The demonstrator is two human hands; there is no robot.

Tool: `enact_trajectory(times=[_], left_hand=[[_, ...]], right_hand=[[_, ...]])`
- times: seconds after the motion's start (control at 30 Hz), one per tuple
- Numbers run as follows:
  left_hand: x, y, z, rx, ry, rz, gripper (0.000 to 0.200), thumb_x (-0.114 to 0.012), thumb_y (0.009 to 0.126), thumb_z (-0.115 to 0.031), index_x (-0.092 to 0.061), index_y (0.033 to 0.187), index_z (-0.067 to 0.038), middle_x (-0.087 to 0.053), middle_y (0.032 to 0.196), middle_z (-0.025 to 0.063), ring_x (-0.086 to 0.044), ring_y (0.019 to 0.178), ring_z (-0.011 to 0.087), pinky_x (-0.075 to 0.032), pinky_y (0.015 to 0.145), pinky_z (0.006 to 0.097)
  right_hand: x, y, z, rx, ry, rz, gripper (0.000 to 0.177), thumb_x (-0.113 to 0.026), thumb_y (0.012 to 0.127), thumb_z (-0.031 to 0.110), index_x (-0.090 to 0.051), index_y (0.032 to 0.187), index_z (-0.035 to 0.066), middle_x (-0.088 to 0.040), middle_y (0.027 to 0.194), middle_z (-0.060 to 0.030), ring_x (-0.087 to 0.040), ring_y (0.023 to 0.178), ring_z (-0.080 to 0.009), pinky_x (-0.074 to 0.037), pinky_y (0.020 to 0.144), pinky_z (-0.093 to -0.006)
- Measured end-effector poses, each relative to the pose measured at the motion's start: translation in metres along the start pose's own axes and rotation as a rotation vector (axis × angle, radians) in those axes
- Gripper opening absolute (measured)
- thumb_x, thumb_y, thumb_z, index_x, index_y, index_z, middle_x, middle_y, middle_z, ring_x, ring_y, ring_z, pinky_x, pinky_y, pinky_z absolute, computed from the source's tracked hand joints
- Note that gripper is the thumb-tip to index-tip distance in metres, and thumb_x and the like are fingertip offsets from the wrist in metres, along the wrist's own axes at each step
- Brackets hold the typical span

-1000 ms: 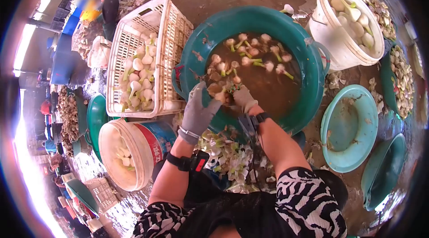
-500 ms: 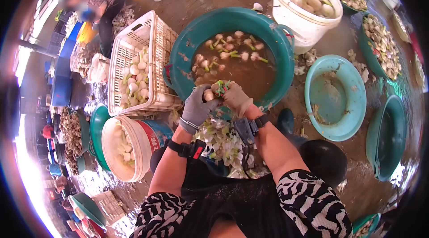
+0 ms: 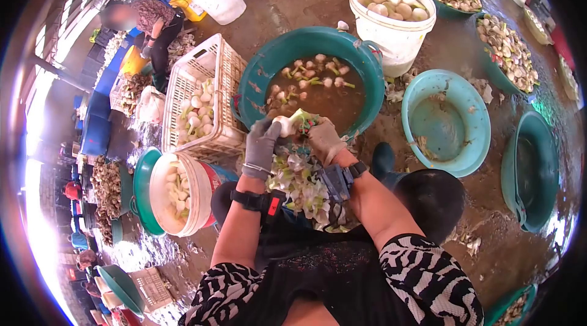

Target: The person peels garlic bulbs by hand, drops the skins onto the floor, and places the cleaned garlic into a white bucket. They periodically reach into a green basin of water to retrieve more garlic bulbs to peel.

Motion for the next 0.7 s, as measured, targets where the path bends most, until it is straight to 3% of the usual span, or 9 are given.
enact_trajectory(times=[0.13,0.17,0.27,0.33,0.43,0.53,0.6,0.63,0.7], left_hand=[[-0.008,-0.011,-0.019,-0.757,0.839,-0.184,0.02,-0.061,0.086,-0.009,-0.057,0.102,0.001,-0.06,0.089,0.0072,-0.059,0.069,0.0141,-0.049,0.055,0.0237],[-0.016,-0.02,-0.028,-0.808,0.731,-0.09,0.017,-0.059,0.087,-0.008,-0.057,0.099,0.002,-0.06,0.086,0.0079,-0.059,0.069,0.0128,-0.047,0.057,0.0221],[-0.016,-0.021,-0.026,0.016,0.143,0.156,0.018,-0.057,0.087,-0.008,-0.056,0.101,0.003,-0.061,0.088,0.0087,-0.059,0.076,0.0125,-0.048,0.066,0.0238],[-0.013,-0.022,-0.025,0.048,0.021,0.175,0.022,-0.054,0.091,-0.011,-0.055,0.107,0.004,-0.061,0.098,0.0104,-0.06,0.085,0.014,-0.05,0.071,0.0255],[-0.011,-0.02,-0.025,0.058,-0.405,0.163,0.024,-0.051,0.093,-0.013,-0.054,0.111,0.003,-0.06,0.104,0.0106,-0.06,0.089,0.0159,-0.05,0.074,0.027],[-0.003,-0.01,-0.024,0.0,-0.475,0.216,0.026,-0.045,0.096,-0.017,-0.053,0.114,0.001,-0.06,0.108,0.0097,-0.06,0.096,0.0214,-0.05,0.082,0.0329],[0.005,-0.001,-0.025,0.085,-0.657,0.229,0.029,-0.041,0.098,-0.023,-0.051,0.116,-0.002,-0.059,0.111,0.0124,-0.058,0.103,0.0273,-0.049,0.085,0.042],[0.008,0.001,-0.025,0.146,-0.747,0.224,0.03,-0.041,0.098,-0.024,-0.05,0.116,-0.003,-0.059,0.111,0.0131,-0.057,0.104,0.0284,-0.049,0.085,0.0431],[0.017,0.008,-0.022,0.264,-0.902,0.189,0.031,-0.039,0.098,-0.028,-0.05,0.114,-0.003,-0.059,0.11,0.0154,-0.057,0.105,0.0319,-0.049,0.083,0.0464]], right_hand=[[-0.017,-0.014,0.009,-0.121,-0.085,-0.117,0.02,-0.048,0.083,-0.008,-0.063,0.094,0.001,-0.064,0.084,-0.0061,-0.064,0.073,-0.0185,-0.056,0.064,-0.0357],[-0.023,-0.019,0.015,-0.106,-0.084,-0.066,0.019,-0.048,0.083,-0.007,-0.063,0.093,0.001,-0.064,0.083,-0.006,-0.064,0.072,-0.0184,-0.056,0.063,-0.0357],[-0.029,-0.029,0.018,-0.113,-0.161,0.009,0.016,-0.05,0.082,-0.004,-0.062,0.091,0.001,-0.064,0.08,-0.0071,-0.064,0.069,-0.0205,-0.055,0.062,-0.036],[-0.013,-0.019,0.005,-0.178,-0.332,-0.029,0.013,-0.052,0.081,0.0,-0.062,0.091,0.002,-0.065,0.079,-0.01,-0.064,0.069,-0.0252,-0.054,0.062,-0.0366],[0.023,0.0,-0.013,0.191,-1.226,-0.031,0.015,-0.055,0.078,0.006,-0.061,0.092,0.002,-0.066,0.08,-0.0159,-0.063,0.075,-0.0342,-0.052,0.069,-0.0377],[-0.005,-0.028,-0.033,0.06,-1.294,0.21,0.022,-0.058,0.076,0.011,-0.059,0.097,0.004,-0.064,0.088,-0.0204,-0.06,0.084,-0.0394,-0.048,0.077,-0.0401],[-0.016,-0.028,-0.058,0.085,-1.608,0.537,0.027,-0.056,0.077,0.014,-0.059,0.103,0.006,-0.063,0.097,-0.0201,-0.06,0.09,-0.0375,-0.047,0.081,-0.0426],[-0.007,-0.033,-0.061,-0.125,-1.494,0.478,0.033,-0.057,0.077,0.018,-0.057,0.108,0.007,-0.061,0.103,-0.0202,-0.059,0.094,-0.0367,-0.047,0.082,-0.043],[-0.001,-0.023,-0.068,-0.019,-1.453,0.419,0.032,-0.058,0.076,0.017,-0.059,0.107,0.007,-0.062,0.1,-0.0198,-0.06,0.094,-0.0362,-0.047,0.082,-0.0418]])
Point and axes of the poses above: each hand's wrist, its own y-axis towards the middle knuckle, its own x-axis out of the back of the hand, z = x × y, the point moved 2 cm from there along y, towards the middle knuckle
